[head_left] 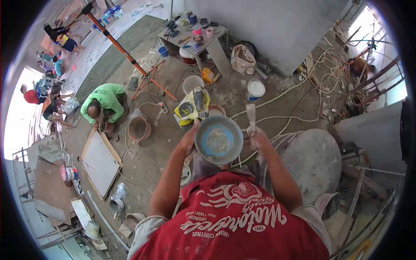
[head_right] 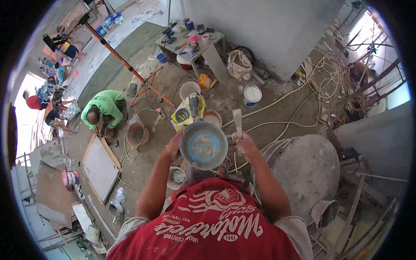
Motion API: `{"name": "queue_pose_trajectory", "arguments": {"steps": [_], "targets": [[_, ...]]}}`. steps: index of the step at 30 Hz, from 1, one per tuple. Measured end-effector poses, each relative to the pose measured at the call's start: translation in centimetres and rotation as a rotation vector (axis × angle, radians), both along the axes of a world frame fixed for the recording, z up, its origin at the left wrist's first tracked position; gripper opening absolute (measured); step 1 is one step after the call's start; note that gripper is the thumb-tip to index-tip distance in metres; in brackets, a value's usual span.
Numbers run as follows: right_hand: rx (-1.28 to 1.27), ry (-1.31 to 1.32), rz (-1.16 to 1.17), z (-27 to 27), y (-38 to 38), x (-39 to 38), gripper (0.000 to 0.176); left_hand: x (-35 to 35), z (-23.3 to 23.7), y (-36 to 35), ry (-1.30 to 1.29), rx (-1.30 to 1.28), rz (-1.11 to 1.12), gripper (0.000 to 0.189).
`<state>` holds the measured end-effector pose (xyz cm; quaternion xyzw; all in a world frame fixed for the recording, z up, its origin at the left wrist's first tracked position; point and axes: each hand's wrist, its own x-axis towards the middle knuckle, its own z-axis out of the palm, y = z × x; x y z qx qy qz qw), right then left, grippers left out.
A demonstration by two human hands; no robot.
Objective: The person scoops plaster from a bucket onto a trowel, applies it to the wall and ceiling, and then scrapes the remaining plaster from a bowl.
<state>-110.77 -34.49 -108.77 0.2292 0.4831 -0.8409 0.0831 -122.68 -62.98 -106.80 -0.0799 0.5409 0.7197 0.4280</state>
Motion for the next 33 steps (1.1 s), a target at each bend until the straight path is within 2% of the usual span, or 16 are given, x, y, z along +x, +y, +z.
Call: {"name": "queue_pose_trajectory", "arguments": {"steps": [2, 3, 6, 8, 9, 11, 13, 16, 18, 19, 20, 21, 23, 26, 30, 33], "targets": [[-0.084, 0.103, 0.12, -1.2, 1.9, -2.2, 0.023, -1.9, 1.2, 2.2, -0.052, -0.147, -0.153, 0.076], [-0.085, 0.104, 0.126, -0.5, 2.3, -3.4, 0.023, -2.3, 1.9, 3.9, 0.03, -0.178, -0.047, 0.074], [0.024, -0.02, 0.095, 1.2, 2.7, -5.9, 0.025, -5.5, 1.8, 5.3, -0.073, -0.136, -0.072, 0.071], [-0.207, -0.001, -0.125, -0.1, 3.7, -8.0, 0.027, -7.7, 1.6, 6.0, -0.1, -0.05, -0.052, 0.068], [-0.201, 0.004, -0.124, -0.5, 4.3, -9.3, 0.027, -8.8, 1.4, 6.3, -0.13, 0.033, -0.037, 0.066], [-0.162, 0.052, -0.247, -1.4, 5.0, -10.7, 0.031, -10.8, -1.4, 6.7, -0.152, 0.021, -0.082, 0.066], [-0.06, -0.009, -0.306, -2.6, 5.7, -13.0, 0.031, -13.2, -6.9, 7.3, -0.219, 0.087, -0.091, 0.068], [0.072, -0.064, -0.337, -3.2, 8.6, -15.9, 0.028, -15.7, -4.5, 9.4, -0.211, -0.062, -0.066, 0.068], [0.081, -0.047, -0.315, -3.2, 10.0, -18.4, 0.025, -17.9, -11.6, 8.3, -0.121, -0.098, -0.105, 0.067], [0.101, -0.098, -0.3, -2.9, 10.6, -19.8, 0.024, -18.9, -14.4, 7.8, 0.047, -0.23, -0.227, 0.066], [0.122, -0.16, -0.288, -2.6, 11.0, -20.9, 0.024, -18.9, -15.8, 7.3, 0.204, -0.366, -0.351, 0.064], [0.127, -0.171, -0.274, -2.6, 11.2, -21.8, 0.024, -17.9, -15.9, 6.6, 0.19, -0.362, -0.34, 0.064], [0.236, -0.172, -0.289, -2.4, 11.7, -24.5, 0.025, -16.6, -15.6, 5.6, 0.04, -0.125, -0.321, 0.066], [0.236, -0.157, -0.23, -2.9, 12.4, -28.4, 0.024, -13.2, -18.2, 2.8, -0.129, -0.243, -0.25, 0.067], [0.242, -0.153, -0.075, -4.4, 14.1, -34.5, 0.026, -7.4, -21.5, 1.2, -0.384, -0.396, -0.016, 0.068], [0.276, -0.064, 0.055, -7.4, 15.6, -40.6, 0.027, -5.2, -22.6, 4.5, -0.515, -0.41, 0.232, 0.068]]}}
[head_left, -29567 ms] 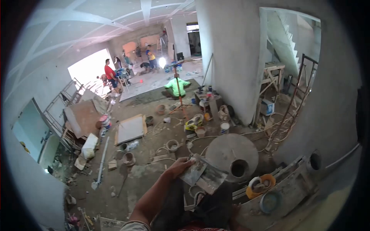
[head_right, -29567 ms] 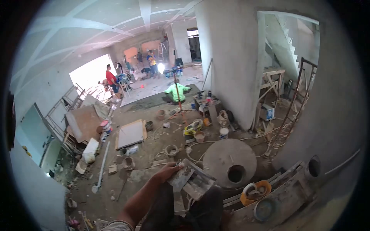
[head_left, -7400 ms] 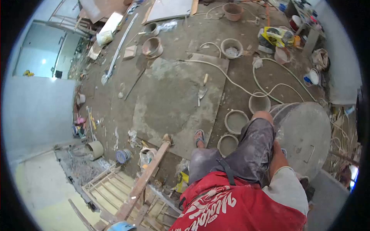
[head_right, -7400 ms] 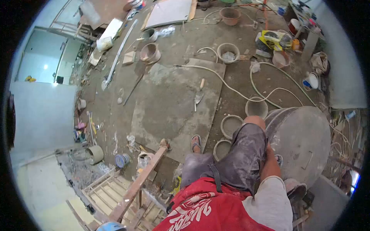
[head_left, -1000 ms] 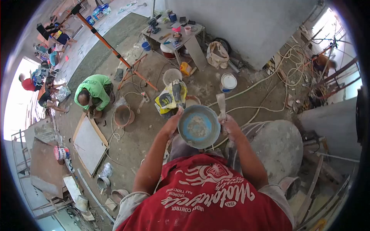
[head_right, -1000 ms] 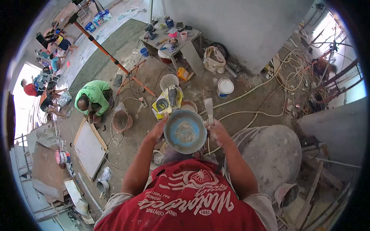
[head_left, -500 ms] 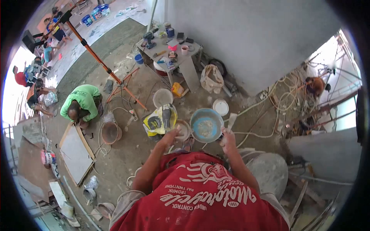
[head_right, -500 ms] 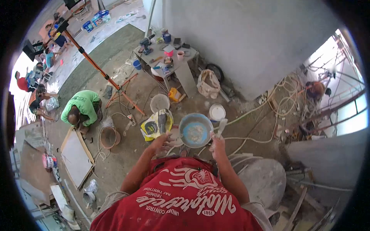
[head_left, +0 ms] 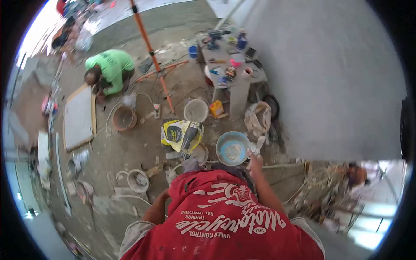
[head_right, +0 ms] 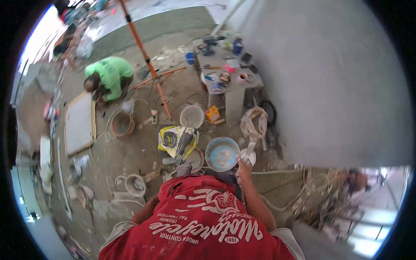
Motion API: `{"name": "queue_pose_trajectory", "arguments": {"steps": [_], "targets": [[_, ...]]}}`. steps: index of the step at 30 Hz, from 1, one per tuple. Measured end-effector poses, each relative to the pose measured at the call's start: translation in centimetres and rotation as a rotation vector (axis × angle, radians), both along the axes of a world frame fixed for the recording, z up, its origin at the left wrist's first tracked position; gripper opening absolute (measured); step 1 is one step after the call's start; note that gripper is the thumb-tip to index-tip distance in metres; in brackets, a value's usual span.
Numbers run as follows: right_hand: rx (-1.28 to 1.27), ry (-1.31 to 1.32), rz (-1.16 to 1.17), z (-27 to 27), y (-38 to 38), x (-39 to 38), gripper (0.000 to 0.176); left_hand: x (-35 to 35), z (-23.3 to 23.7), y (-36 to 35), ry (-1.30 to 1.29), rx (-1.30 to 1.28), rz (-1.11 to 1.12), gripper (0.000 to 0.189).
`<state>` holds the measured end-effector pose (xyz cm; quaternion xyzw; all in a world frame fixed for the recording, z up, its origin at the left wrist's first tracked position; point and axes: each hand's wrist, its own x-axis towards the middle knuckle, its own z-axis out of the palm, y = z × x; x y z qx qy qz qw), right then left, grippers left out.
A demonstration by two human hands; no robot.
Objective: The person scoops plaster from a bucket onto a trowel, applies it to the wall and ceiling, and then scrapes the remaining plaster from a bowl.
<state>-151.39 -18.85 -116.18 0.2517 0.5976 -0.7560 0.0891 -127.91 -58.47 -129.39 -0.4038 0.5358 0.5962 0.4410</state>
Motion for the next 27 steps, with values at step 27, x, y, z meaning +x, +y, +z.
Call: {"name": "queue_pose_trajectory", "arguments": {"steps": [27], "targets": [[0.981, 0.383, 1.47, -14.7, 1.0, -25.8, 0.057, -5.1, -1.9, 38.9, 0.164, -0.58, 0.154, 0.069]]}}
